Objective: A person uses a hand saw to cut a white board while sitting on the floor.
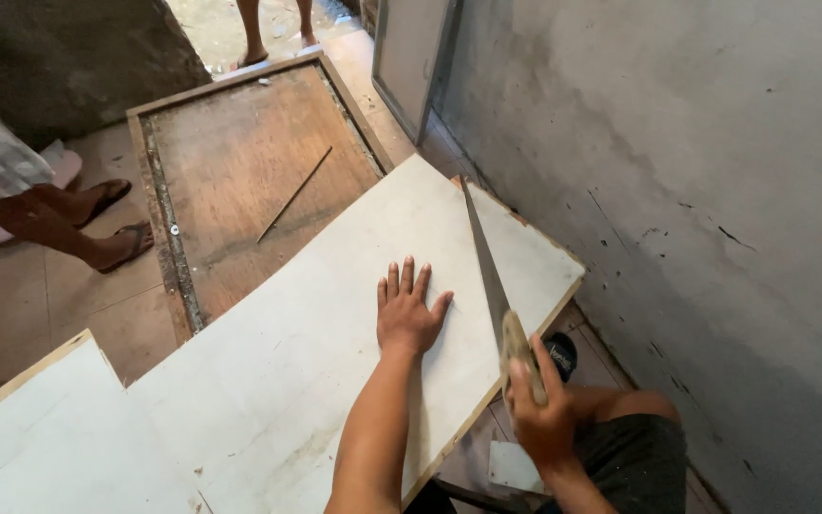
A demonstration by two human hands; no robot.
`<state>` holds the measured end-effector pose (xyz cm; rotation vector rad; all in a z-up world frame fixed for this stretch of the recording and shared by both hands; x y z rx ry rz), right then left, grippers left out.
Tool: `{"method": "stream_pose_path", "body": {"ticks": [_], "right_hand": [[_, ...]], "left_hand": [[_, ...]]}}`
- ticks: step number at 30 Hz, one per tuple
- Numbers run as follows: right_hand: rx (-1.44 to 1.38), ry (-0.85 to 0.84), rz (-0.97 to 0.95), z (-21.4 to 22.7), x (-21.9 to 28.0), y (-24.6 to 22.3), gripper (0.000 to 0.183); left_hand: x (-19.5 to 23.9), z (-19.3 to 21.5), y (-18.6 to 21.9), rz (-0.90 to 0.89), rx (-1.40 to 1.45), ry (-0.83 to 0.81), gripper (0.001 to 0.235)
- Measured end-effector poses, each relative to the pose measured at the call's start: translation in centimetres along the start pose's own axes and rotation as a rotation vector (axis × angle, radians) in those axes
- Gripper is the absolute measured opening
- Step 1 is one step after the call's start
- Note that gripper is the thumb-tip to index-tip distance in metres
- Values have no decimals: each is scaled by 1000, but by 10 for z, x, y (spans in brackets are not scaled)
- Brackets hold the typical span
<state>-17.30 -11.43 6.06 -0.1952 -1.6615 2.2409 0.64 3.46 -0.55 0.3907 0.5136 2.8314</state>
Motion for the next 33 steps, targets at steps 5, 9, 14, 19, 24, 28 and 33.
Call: {"method": "stream_pose_path", "body": {"ticks": [5,9,14,19,24,28,33], "right_hand": [[104,51,-72,-22,-63,-60,48],[113,86,-69,-34,-114,-42,46],[146,37,-106,-18,-85,-42,46],[100,60,-211,10,-27,-3,43],[164,-85,-128,32,61,10,56],[72,62,-159,34,96,28,51],[163,-10,-154,32,67,8,53]], "left_hand": [[16,21,10,37,39,-41,77],[20,37,17,86,67,-140,76],[19,36,16,92,68,-148,76],[16,26,12,99,56,-180,77],[3,3,4,42,4,-63,77],[3,-1,4,34,-13,-35,76],[5,3,6,49,-35,-58,77]]}}
Point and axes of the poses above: each hand's wrist, its own x-axis away from the middle knuckle, its own z-axis out of the back of the hand, y = z × x, the point moved 1 cm from there along -x, towards the middle knuckle, and after that the axes turned 8 degrees about -y, right-handed, at the moved point
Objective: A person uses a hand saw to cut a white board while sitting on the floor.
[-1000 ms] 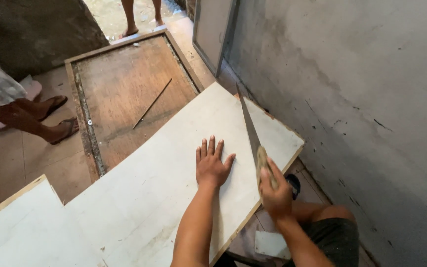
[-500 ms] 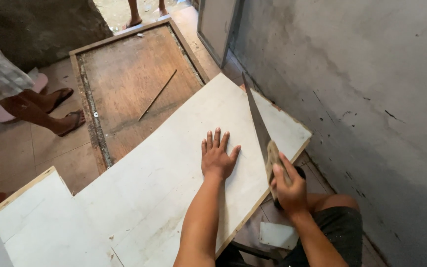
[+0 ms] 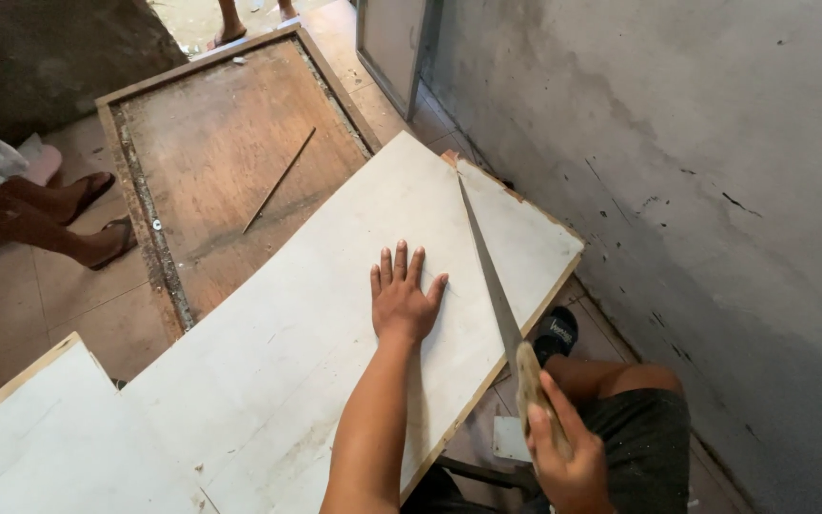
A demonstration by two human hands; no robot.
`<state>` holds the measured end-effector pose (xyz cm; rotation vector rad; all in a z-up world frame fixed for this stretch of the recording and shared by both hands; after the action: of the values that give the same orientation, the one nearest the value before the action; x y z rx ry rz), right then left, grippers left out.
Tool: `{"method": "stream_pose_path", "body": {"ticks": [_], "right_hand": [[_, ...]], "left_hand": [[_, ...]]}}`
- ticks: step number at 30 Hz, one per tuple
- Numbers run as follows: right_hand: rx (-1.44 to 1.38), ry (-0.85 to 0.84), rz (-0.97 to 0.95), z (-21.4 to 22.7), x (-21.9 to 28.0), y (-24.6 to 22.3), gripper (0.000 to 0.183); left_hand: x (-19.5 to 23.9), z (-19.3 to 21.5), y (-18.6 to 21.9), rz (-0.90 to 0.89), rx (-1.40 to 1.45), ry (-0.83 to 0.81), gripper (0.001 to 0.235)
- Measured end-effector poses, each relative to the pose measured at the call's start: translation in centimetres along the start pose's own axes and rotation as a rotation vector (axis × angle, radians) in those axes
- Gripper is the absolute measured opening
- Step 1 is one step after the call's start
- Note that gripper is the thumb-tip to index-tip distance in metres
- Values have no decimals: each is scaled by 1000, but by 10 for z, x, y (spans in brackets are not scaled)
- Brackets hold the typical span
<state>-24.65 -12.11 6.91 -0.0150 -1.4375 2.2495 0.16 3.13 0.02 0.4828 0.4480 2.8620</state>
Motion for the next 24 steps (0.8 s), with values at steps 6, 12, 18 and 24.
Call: {"method": "stream_pose_path", "body": {"ticks": [6,12,18,24], "right_hand": [[-6,29,134,-23,-91,-58,52],[63,89,266,-50,-180,-76,49],[-74,80,47,-50,-170,-83,45],[-117,94,57,-29,-106,-55,42]], "left_hand": [[-2,-3,-1,0,11,11,77],[-2,1,-1,-3,27,0,77],[15,33,11,66,63,-153,78],[15,33,10,60,62,-167,79]]}}
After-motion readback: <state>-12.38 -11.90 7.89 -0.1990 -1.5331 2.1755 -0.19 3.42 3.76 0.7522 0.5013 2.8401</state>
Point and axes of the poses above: each hand's wrist, its own x-axis away from the middle knuckle, its own z-axis out of the back of the hand, y = z × x, the point moved 1 cm from there along -x, towards the middle knuckle, and after that the axes turned 8 degrees about -y, right-handed, at the moved point
